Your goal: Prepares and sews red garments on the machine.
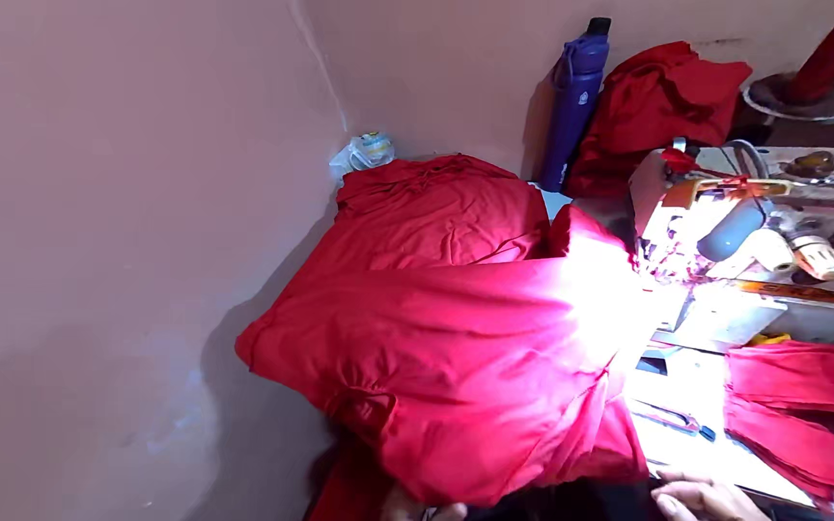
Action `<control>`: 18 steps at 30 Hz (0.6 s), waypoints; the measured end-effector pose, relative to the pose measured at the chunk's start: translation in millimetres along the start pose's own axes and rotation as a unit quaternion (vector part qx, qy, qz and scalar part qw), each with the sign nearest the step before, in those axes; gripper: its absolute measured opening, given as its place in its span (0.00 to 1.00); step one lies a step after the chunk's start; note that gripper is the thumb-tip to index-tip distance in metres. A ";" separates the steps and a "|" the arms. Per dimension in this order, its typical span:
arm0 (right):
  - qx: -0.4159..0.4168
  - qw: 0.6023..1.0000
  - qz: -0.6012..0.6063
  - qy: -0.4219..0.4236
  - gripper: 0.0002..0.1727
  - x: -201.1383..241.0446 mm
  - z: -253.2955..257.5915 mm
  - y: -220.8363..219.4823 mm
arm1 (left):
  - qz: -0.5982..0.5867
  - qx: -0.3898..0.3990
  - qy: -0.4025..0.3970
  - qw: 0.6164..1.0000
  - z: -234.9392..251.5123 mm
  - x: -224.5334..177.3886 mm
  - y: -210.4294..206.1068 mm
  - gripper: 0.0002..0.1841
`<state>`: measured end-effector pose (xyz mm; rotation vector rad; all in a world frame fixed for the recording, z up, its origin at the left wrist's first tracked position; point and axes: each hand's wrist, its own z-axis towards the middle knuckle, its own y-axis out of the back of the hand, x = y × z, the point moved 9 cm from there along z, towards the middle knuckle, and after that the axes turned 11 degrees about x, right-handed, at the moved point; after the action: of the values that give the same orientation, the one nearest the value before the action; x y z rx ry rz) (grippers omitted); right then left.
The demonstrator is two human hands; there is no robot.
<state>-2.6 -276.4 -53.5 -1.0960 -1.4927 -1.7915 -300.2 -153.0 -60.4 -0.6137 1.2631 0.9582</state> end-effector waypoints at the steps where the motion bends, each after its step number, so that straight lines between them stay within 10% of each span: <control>1: -0.011 0.999 0.017 0.027 0.12 4.9 9.7 -0.5 | -0.017 -0.013 -0.035 0.999 -3.0 -16.3 12.2 0.12; 5: -0.089 0.976 0.177 0.091 0.06 18.7 56.8 -16.1 | -0.166 -0.132 -0.081 0.974 -3.8 -31.8 39.6 0.11; 9: -0.145 0.939 0.287 0.122 0.16 18.7 85.8 -24.7 | -0.168 -0.015 -0.127 0.978 -2.5 -33.6 22.6 0.27; 18: -0.100 0.909 0.387 0.118 0.07 12.2 106.7 -44.6 | -0.186 -0.064 -0.107 0.975 3.6 -41.5 36.6 0.17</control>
<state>-20.6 -161.8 -61.0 -1.2757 -0.5910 -1.4353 -330.7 -142.6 -15.3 -0.7930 0.8618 0.7714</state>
